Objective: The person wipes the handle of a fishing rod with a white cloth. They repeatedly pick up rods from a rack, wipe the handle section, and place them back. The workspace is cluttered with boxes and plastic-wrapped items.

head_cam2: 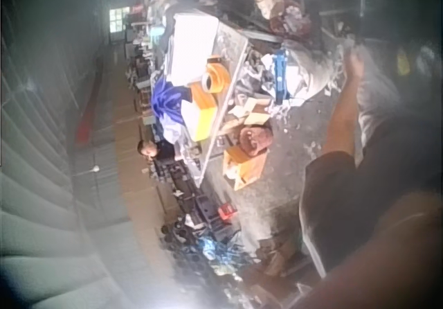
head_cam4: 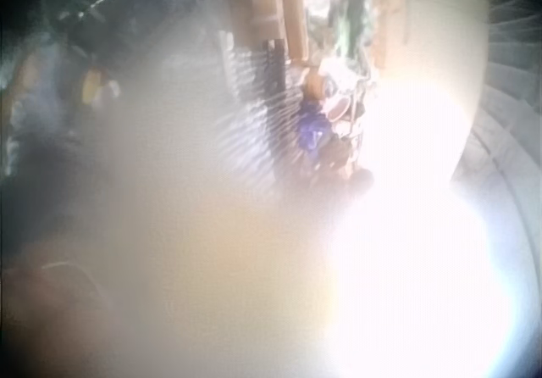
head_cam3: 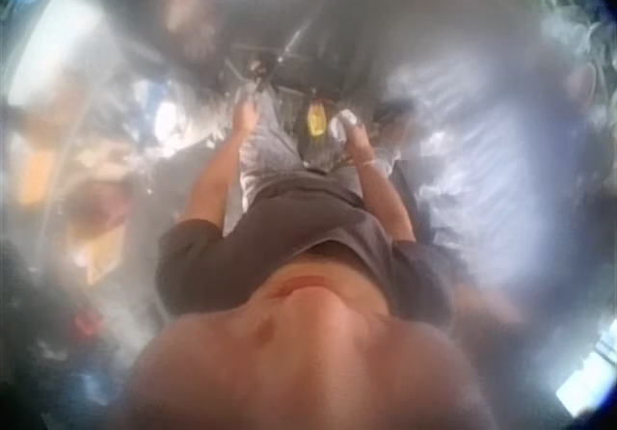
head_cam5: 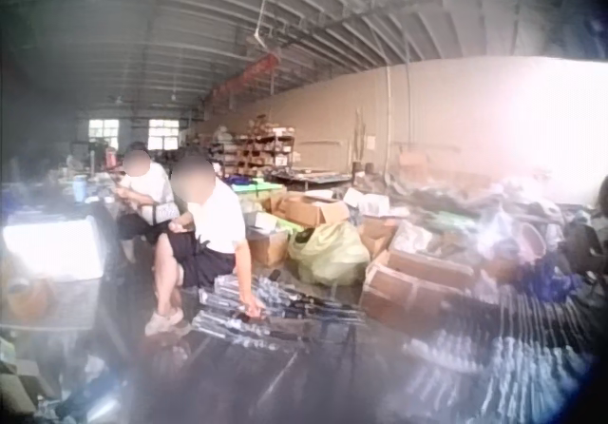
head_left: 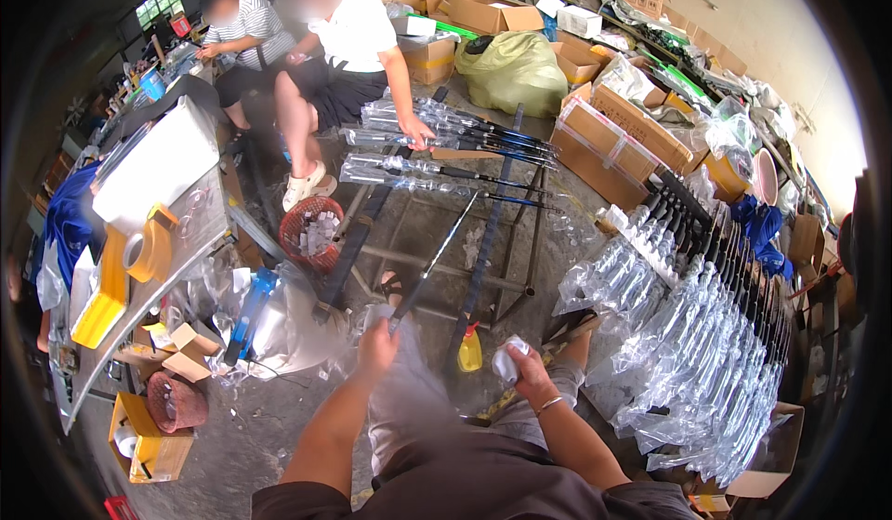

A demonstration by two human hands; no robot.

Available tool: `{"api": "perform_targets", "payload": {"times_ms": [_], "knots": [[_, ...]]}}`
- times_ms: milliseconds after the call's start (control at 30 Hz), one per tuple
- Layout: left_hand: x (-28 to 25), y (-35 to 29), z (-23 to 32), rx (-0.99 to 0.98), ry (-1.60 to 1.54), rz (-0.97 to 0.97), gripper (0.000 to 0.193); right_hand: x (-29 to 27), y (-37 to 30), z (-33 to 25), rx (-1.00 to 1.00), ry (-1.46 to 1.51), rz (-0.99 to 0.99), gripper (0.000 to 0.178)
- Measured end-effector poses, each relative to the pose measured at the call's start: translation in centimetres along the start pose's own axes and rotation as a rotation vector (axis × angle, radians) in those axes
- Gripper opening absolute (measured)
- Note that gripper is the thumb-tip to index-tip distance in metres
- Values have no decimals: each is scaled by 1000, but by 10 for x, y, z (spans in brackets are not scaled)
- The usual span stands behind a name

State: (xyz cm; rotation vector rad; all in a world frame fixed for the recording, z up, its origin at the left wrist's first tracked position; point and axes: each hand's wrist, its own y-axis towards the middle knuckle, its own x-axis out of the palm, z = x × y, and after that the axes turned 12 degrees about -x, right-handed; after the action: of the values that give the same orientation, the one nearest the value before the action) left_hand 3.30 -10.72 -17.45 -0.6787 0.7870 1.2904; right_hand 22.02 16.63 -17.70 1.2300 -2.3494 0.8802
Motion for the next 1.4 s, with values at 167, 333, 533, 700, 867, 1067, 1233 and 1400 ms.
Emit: {"api": "perform_targets", "payload": {"times_ms": [167,333,533,700,867,1067,1233,1400], "knots": [[-1,2,6,42,-62,8,26,35,-8,-52,-177,-64,-47,38],[-6,1,7,-16,-98,-28,28,53,-6,-89,-329,-186,-75,24],[-53,-13,33,-64,-189,-126,28,56,-2,-103,-328,-180,-181,28],[-95,-28,64,-40,-277,-207,33,87,-9,-123,-259,-190,-237,29],[-108,-34,105,-35,-426,-382,32,115,-10,-148,-438,-667,-223,22],[-119,-37,153,58,-494,-498,39,131,-22,-174,-575,-842,-229,29],[-123,-42,162,66,-575,-503,42,126,-25,-185,-676,-849,-287,32],[-145,-48,182,-218,-903,-735,35,158,-40,-220,-1019,-1165,-389,37]]}}
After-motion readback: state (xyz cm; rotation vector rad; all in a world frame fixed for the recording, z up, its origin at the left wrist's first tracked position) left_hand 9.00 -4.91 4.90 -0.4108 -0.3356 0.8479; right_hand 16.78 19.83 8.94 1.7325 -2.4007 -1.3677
